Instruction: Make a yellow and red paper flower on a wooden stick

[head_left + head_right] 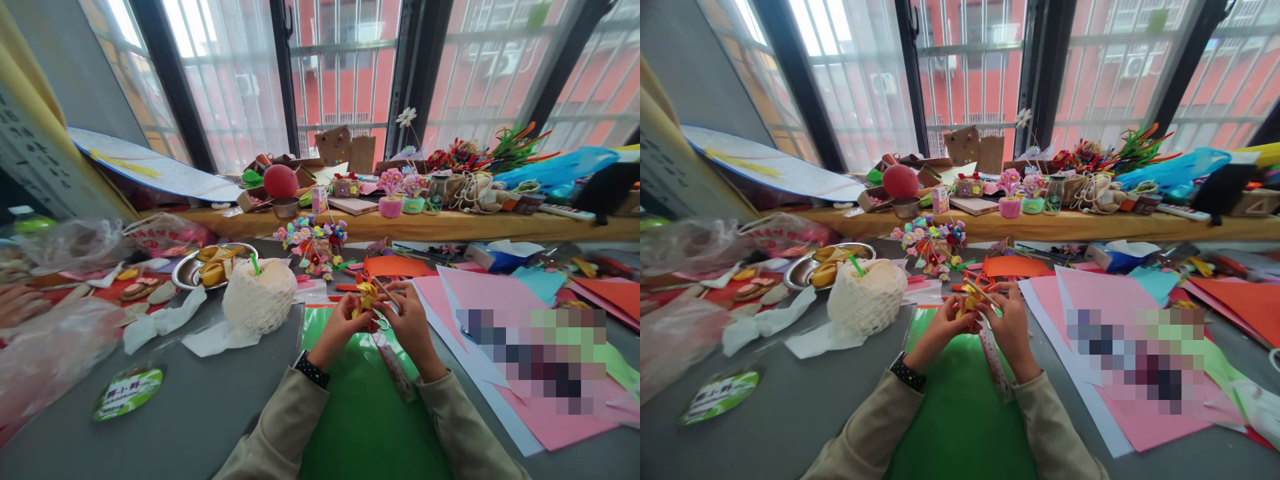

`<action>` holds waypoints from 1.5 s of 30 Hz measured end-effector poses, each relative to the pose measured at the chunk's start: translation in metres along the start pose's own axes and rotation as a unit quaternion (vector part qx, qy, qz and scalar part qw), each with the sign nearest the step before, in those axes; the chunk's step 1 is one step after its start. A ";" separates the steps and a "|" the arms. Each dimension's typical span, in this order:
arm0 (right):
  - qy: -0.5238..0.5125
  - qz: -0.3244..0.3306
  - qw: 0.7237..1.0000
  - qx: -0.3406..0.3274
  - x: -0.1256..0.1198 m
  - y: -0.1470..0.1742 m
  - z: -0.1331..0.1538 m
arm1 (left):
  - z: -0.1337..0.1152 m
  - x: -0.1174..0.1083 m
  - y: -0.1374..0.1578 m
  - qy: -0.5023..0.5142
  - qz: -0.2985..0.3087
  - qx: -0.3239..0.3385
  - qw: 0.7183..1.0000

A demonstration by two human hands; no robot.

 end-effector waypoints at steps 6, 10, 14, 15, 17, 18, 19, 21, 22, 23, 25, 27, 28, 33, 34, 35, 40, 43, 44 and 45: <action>-0.001 -0.037 0.999 0.013 0.001 0.003 0.002 | 0.001 0.000 0.000 0.006 -0.003 0.000 1.000; 0.007 -0.054 0.998 0.010 0.001 0.004 0.004 | 0.001 0.000 0.000 0.004 -0.001 0.001 1.000; 0.009 -0.070 0.997 0.011 0.001 0.005 0.004 | 0.002 0.000 0.000 0.002 0.001 0.000 1.000; 0.009 -0.072 0.997 0.012 0.001 0.005 0.004 | 0.002 0.000 0.000 0.002 0.001 0.000 1.000; 0.009 -0.075 0.997 0.011 0.001 0.005 0.004 | 0.002 0.000 0.000 -0.001 0.002 0.001 1.000; 0.009 -0.076 0.997 0.009 0.001 0.005 0.004 | 0.002 0.000 0.000 -0.002 0.002 0.001 1.000; 0.010 -0.073 0.997 0.006 0.001 0.005 0.004 | 0.003 0.001 0.000 -0.004 0.003 0.001 1.000; 0.013 -0.049 0.999 -0.002 0.000 0.003 0.004 | 0.004 0.000 0.000 -0.009 0.003 0.006 1.000; 0.014 -0.027 1.000 -0.005 0.000 0.002 0.004 | 0.005 -0.001 -0.001 -0.014 0.002 0.016 1.000; 0.014 -0.004 1.000 -0.007 0.000 0.000 0.003 | 0.005 -0.002 -0.002 -0.019 -0.001 0.030 0.999; 0.011 0.031 0.999 -0.011 -0.001 -0.003 0.002 | 0.005 -0.004 -0.003 -0.029 -0.005 0.066 0.997; 0.006 0.049 0.999 -0.018 -0.004 -0.005 0.002 | 0.004 -0.007 -0.004 -0.041 0.000 0.090 0.995; 0.004 0.059 0.998 -0.020 -0.005 -0.006 0.003 | 0.003 -0.007 -0.004 -0.048 0.004 0.093 0.994; 0.004 0.117 0.993 0.022 -0.006 -0.005 0.002 | 0.000 -0.009 -0.004 -0.072 0.013 0.091 0.993; -0.004 0.121 0.992 0.027 -0.007 -0.005 0.001 | 0.000 -0.010 -0.004 -0.074 0.012 0.093 0.993; -0.014 0.121 0.992 0.026 -0.008 -0.005 0.001 | 0.000 -0.010 -0.004 -0.077 0.010 0.097 0.992; -0.003 0.108 0.994 0.017 -0.015 -0.005 0.001 | 0.002 -0.012 -0.004 -0.103 0.022 0.100 0.989; -0.002 0.127 0.992 0.023 -0.017 -0.004 0.002 | 0.002 -0.012 -0.003 -0.111 0.020 0.088 0.990; -0.013 0.130 0.991 0.030 -0.018 -0.004 0.002 | 0.002 -0.011 -0.003 -0.109 0.016 0.084 0.990; -0.027 0.129 0.991 0.037 -0.019 -0.004 0.002 | 0.002 -0.011 -0.003 -0.104 0.010 0.080 0.991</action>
Point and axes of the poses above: each hand's wrist, its own y-axis away from the middle knuckle, its own x-axis out of the palm, z = x × y, the point moved 3 cm from there along -y, towards the middle knuckle, and after that the axes turned 14 degrees about x, right-handed, at the moved point
